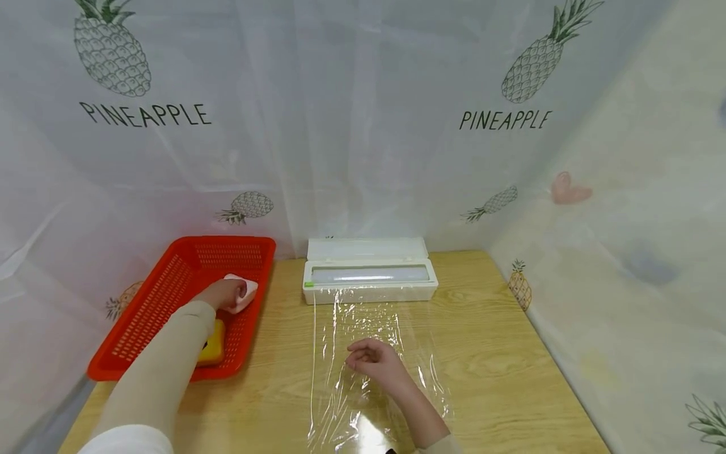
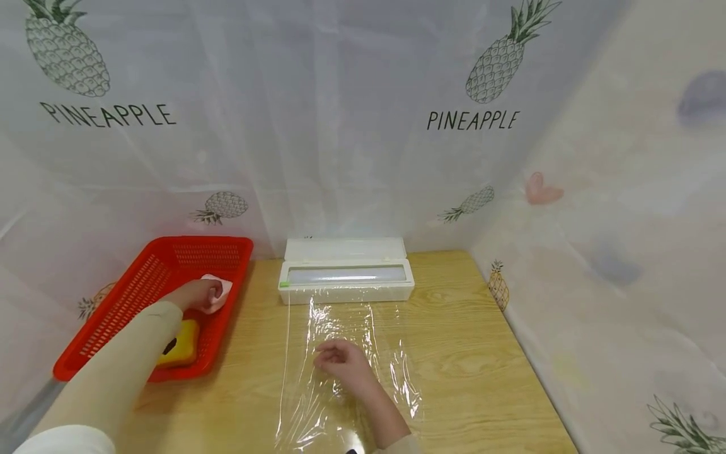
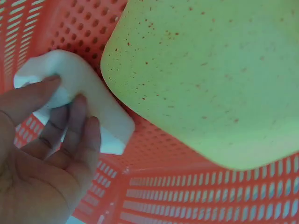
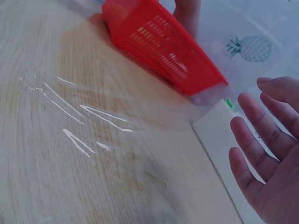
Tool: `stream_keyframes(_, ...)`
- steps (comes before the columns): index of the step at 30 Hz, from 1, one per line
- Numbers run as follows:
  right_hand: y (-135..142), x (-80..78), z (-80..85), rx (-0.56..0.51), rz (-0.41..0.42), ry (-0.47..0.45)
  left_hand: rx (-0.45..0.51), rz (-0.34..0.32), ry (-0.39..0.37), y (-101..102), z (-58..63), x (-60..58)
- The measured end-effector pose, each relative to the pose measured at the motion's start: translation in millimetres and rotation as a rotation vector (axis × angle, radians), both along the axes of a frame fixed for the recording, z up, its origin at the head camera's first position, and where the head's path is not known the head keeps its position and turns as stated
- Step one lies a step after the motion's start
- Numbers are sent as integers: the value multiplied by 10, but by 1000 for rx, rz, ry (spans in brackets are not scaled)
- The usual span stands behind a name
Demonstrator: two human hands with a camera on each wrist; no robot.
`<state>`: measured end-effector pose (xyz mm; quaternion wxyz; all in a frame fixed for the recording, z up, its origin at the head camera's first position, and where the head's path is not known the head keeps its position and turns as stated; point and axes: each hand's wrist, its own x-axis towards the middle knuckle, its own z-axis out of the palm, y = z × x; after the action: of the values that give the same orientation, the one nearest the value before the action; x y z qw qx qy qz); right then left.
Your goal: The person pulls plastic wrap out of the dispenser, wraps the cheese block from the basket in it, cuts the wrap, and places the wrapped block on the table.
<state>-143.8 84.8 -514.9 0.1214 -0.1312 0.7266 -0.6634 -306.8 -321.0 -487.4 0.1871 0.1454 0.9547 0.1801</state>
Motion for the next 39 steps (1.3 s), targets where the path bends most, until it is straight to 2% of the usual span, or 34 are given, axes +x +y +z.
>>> stream_keyframes(2,15,-29,22,-2,-5,14,69,64,-23,-13,33,-7)
stream_keyframes(5,29,-64,64,-22,-18,24,247,166,-74,-16,140,18)
stream_keyframes(9,33,-98,117,-36,-21,9,431,235,-103,-14,338,94)
stream_keyframes(12,24,-128,166,-34,-19,-5,454,251,-24,-3,487,161)
stream_keyframes(15,9,-177,232,-38,-15,-11,441,246,91,61,622,239)
stream_keyframes(20,-4,-282,348,-32,-7,16,411,218,220,386,760,445)
stream_keyframes(24,38,-341,384,-47,-11,35,472,160,294,741,745,699)
stream_keyframes(26,70,-361,339,-93,-22,37,516,126,326,913,697,836)
stream_keyframes(31,143,-291,285,-197,-60,-2,600,70,363,1316,553,1156)
stream_keyframes(35,207,-234,282,-256,-58,-32,638,-6,399,1601,465,1321)
stream_keyframes(39,261,-203,296,-296,-47,-46,622,-87,412,1855,372,1429)
